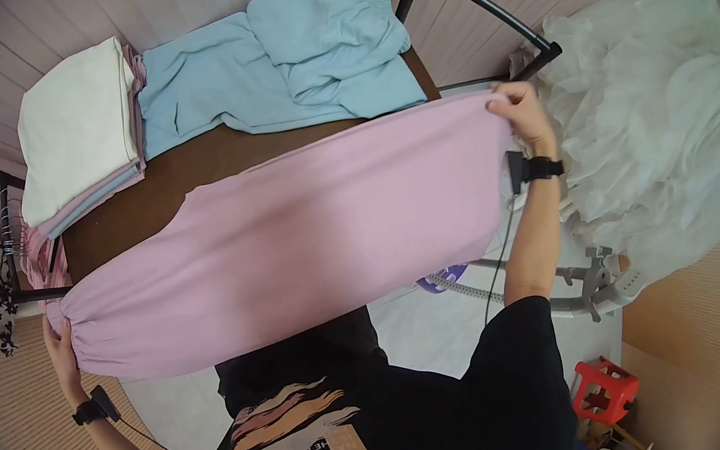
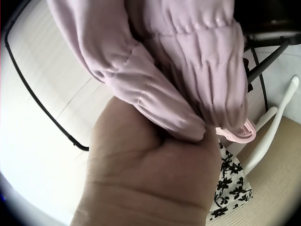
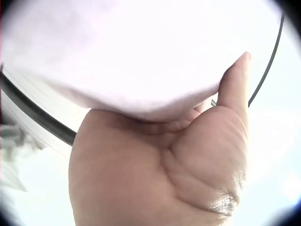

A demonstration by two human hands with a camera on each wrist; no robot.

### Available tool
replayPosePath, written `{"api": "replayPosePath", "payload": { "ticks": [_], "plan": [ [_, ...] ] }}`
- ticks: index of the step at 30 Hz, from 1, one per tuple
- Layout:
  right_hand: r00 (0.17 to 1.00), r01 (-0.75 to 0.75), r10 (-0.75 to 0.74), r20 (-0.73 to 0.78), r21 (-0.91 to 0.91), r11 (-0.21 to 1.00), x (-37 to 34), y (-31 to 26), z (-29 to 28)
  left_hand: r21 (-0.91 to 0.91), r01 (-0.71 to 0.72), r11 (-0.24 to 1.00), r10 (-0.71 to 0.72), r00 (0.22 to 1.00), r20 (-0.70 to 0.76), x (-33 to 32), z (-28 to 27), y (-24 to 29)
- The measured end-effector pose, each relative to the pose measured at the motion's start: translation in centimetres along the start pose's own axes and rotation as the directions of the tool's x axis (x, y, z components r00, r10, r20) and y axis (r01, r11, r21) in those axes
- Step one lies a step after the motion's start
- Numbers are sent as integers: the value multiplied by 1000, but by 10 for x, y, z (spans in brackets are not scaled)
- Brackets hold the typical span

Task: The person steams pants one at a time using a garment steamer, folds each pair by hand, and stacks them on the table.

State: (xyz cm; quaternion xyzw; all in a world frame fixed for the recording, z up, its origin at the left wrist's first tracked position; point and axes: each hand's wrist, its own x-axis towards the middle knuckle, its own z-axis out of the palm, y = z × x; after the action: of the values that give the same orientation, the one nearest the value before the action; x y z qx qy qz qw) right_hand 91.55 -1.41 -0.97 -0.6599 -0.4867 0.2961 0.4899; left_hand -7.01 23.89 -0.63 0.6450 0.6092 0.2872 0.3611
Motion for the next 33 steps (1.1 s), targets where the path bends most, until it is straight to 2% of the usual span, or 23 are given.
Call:
{"api": "replayPosePath", "payload": {
  "ticks": [1, 2, 4, 6, 8, 9, 11, 13, 14, 15, 16, 17, 19, 20, 22, 23, 24, 25, 26, 27, 29, 30, 33],
  "plan": [
    [991, 70, -83, -102, -123, 990, -4, -16, -3, -75, 23, 997, -24, 1000, -17, -7, -11, -2],
    [991, 22, -61, -115, -316, 948, -12, -56, -5, -148, 45, 988, -51, 998, -35, -13, -23, -4],
    [992, 14, -67, -111, -416, 909, -33, -89, -36, -201, -9, 980, -5, 997, -72, -31, -46, -1],
    [933, 7, -182, -310, -491, 871, -68, -128, -42, -246, -54, 968, 23, 991, -129, -58, -70, 3],
    [937, 72, -271, -220, -638, 767, -94, -141, -89, -301, -147, 942, 88, 976, -200, -81, -92, 9],
    [916, 118, -325, -236, -617, 778, -102, -134, -117, -286, -135, 949, 64, 968, -245, -89, -102, 11],
    [961, 83, -242, -136, -691, 718, -96, -149, -151, -204, -114, 972, 50, 954, -295, -97, -99, 37],
    [965, -18, -179, -193, -727, 687, -60, -144, -154, -74, 13, 997, -36, 949, -312, -90, -81, 60],
    [970, -8, -163, -180, -693, 721, -33, -127, -157, -2, -77, 997, 74, 964, -257, -79, -64, 71],
    [994, -43, -41, -101, -709, 704, -3, -123, -147, 14, -74, 997, 75, 979, -188, -71, -41, 99],
    [995, -97, 71, -67, -759, 643, 30, -101, -143, 40, -101, 994, 106, 986, -126, -57, -25, 107],
    [983, -148, 177, -57, -816, 559, 54, -78, -136, 279, -202, 939, 254, 953, -166, -40, -7, 93],
    [994, 13, -109, 5, -997, 77, 52, -52, -83, 470, -98, 877, 241, 936, -255, -23, 42, 91],
    [964, 147, -249, 96, -970, 195, 52, -38, -63, 453, -94, 886, 239, 931, -275, -27, 60, 98],
    [914, 307, -355, 194, -905, 295, 9, -76, 53, 697, -218, 683, 470, 861, -192, -45, 90, 114],
    [950, 270, -254, 183, -888, 371, -15, -106, 112, 690, -219, 690, 466, 864, -192, -45, 101, 115],
    [925, 357, -260, 277, -865, 352, -34, -117, 148, 754, -251, 607, 479, 873, -94, -51, 111, 114],
    [930, 365, -229, 288, -809, 460, -48, -110, 174, 809, -286, 513, 477, 879, 8, -54, 119, 110],
    [949, 313, -144, 279, -807, 500, -66, -121, 210, 804, -300, 513, 475, 880, 25, -52, 127, 95],
    [948, 316, -130, 292, -800, 510, -82, -121, 226, 808, -293, 511, 457, 889, 32, -55, 134, 85],
    [991, 112, 12, 134, -868, 484, -105, -106, 255, 829, -308, 467, 519, 854, 25, -62, 134, 73],
    [993, 114, -7, 121, -912, 393, -116, -82, 251, 826, -309, 472, 513, 858, 27, -68, 132, 73],
    [991, 130, -79, 106, -902, 413, -135, -61, 230, 817, -308, 488, 464, 884, 56, -84, 126, 78]
  ]
}}
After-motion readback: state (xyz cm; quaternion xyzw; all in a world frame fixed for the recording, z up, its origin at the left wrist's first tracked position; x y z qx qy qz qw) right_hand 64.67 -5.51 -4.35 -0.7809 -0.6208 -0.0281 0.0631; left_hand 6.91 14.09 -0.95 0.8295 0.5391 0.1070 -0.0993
